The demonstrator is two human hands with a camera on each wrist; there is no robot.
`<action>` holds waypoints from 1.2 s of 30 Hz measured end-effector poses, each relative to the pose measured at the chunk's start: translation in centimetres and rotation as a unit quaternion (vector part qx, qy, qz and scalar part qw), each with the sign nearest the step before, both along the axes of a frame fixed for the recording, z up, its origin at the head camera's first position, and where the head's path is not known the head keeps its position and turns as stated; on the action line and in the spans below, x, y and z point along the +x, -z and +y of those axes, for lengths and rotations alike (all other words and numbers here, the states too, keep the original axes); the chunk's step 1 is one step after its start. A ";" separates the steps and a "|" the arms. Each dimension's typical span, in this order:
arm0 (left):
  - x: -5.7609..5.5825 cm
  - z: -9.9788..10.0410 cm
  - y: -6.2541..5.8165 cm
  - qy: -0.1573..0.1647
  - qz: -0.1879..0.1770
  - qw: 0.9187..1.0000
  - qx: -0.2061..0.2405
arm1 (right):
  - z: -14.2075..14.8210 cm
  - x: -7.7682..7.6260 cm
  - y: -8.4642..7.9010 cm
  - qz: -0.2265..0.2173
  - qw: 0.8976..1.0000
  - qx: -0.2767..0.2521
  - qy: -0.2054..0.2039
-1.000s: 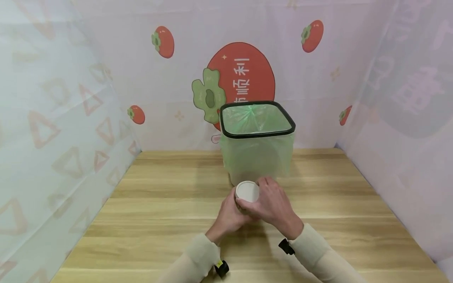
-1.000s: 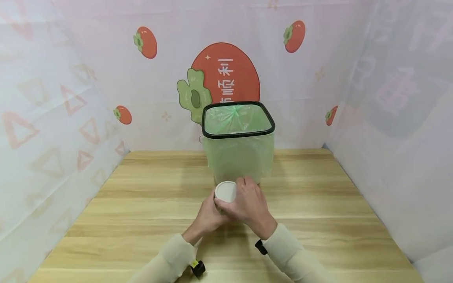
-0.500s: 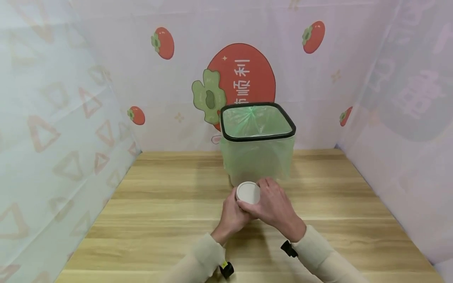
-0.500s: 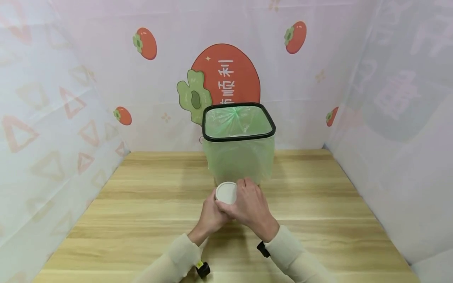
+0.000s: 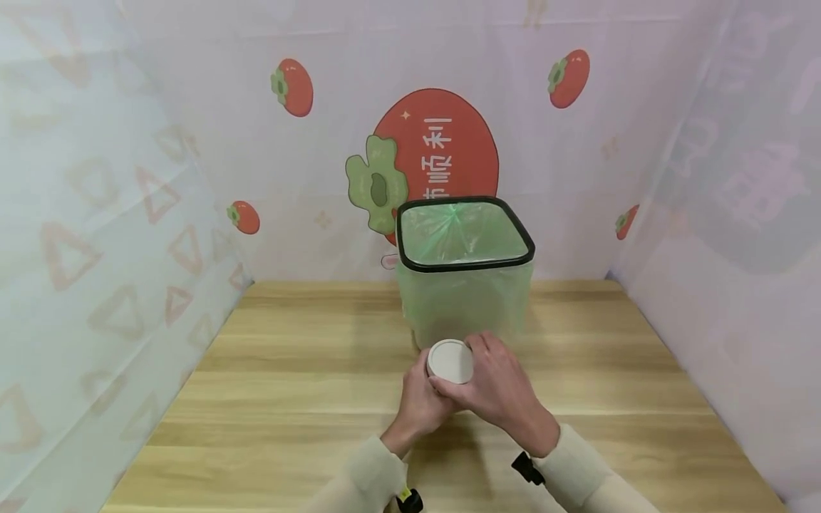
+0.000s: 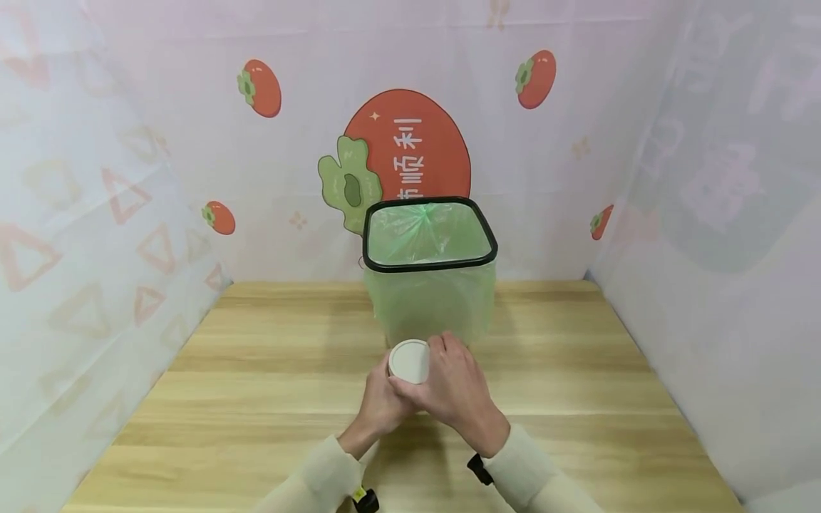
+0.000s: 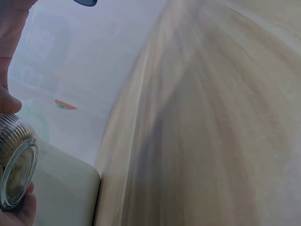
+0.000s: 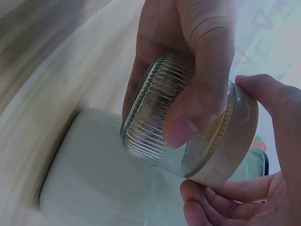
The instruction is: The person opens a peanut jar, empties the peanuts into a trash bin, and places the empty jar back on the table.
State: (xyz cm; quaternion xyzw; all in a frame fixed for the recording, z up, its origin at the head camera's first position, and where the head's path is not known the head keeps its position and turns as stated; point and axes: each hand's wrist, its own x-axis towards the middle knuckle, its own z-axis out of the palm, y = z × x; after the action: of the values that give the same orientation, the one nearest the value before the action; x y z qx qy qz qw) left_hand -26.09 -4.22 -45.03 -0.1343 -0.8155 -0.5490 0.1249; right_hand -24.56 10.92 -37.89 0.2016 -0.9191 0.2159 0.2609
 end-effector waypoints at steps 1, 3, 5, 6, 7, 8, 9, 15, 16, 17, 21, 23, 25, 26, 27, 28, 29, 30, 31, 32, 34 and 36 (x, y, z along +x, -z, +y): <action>-0.1 0.0 0.0 0.000 0.002 1.000 0.000 | 0.0 0.0 0.0 0.000 1.000 -0.001 0.001; -0.2 0.1 0.1 0.002 0.008 1.000 0.001 | 0.2 -0.1 0.0 0.000 1.000 -0.002 0.000; -0.4 0.2 0.1 0.005 0.012 1.000 0.003 | 0.3 -0.3 0.0 0.002 1.000 -0.002 0.001; -0.5 0.3 0.1 0.005 0.013 1.000 0.004 | 0.3 -0.3 -0.1 0.003 1.000 -0.002 0.001; -0.6 0.4 0.1 0.005 0.015 1.000 0.003 | 0.4 -0.4 -0.1 0.005 1.000 -0.001 0.001; -0.7 0.4 0.2 0.005 0.018 1.000 0.003 | 0.5 -0.5 -0.1 0.008 1.000 0.000 0.002; -0.8 0.4 0.2 0.007 0.018 1.000 0.004 | 0.5 -0.6 -0.1 0.010 1.000 0.000 0.002; -0.9 0.3 0.2 0.012 0.012 1.000 0.010 | 0.4 -1.0 0.2 0.017 1.000 0.005 0.002; -1.0 0.3 0.1 0.011 0.010 1.000 0.011 | 0.3 -1.0 0.2 0.017 1.000 0.004 0.001; -1.0 0.2 0.1 0.009 0.009 1.000 0.011 | 0.3 -1.0 0.1 0.016 1.000 0.000 0.000; -1.1 0.0 0.0 0.001 0.003 1.000 0.004 | 0.1 -1.1 0.1 0.010 1.000 -0.010 -0.003; -1.0 -0.1 0.0 0.000 0.001 1.000 0.000 | 0.1 -1.1 0.1 0.006 1.000 -0.012 -0.004; -0.8 -0.1 -0.2 0.001 -0.002 1.000 -0.001 | 0.1 -1.1 0.2 0.004 1.000 -0.011 -0.001; -0.7 0.0 -0.3 0.002 -0.004 1.000 0.003 | 0.2 -1.0 0.1 0.003 1.000 -0.011 0.000; -0.6 0.0 -0.3 0.004 -0.004 1.000 0.006 | 0.2 -0.9 0.1 0.003 1.000 -0.011 -0.001; -0.5 0.1 -0.4 0.005 -0.003 1.000 0.008 | 0.3 -0.8 0.0 0.003 1.000 -0.012 -0.001; -0.4 0.1 -0.5 0.005 -0.002 1.000 0.010 | 0.3 -0.8 -0.1 0.003 1.000 -0.013 -0.002; -0.4 0.1 -0.7 0.004 -0.002 1.000 0.012 | 0.4 -0.8 -0.2 0.004 1.000 -0.013 -0.003; -0.4 0.1 -0.8 0.002 0.001 1.000 0.012 | 0.4 -0.8 -0.3 0.004 1.000 -0.014 -0.005; -0.4 0.1 -0.9 0.000 0.003 1.000 0.011 | 0.4 -0.8 -0.4 0.004 1.000 -0.014 -0.006; -0.4 0.2 -1.0 -0.004 0.011 1.000 0.002 | 0.5 -0.7 -0.6 0.001 1.000 -0.016 -0.008; -0.4 0.3 -1.2 -0.007 0.015 1.000 -0.003 | 0.6 -0.7 -0.9 -0.002 1.000 -0.018 -0.008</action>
State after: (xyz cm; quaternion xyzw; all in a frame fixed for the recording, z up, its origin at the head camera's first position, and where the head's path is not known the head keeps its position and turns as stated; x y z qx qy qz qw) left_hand -26.50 -3.96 -43.86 -0.1373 -0.8164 -0.5432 0.1402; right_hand -25.23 11.48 -37.02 0.2034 -0.9141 0.2345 0.2609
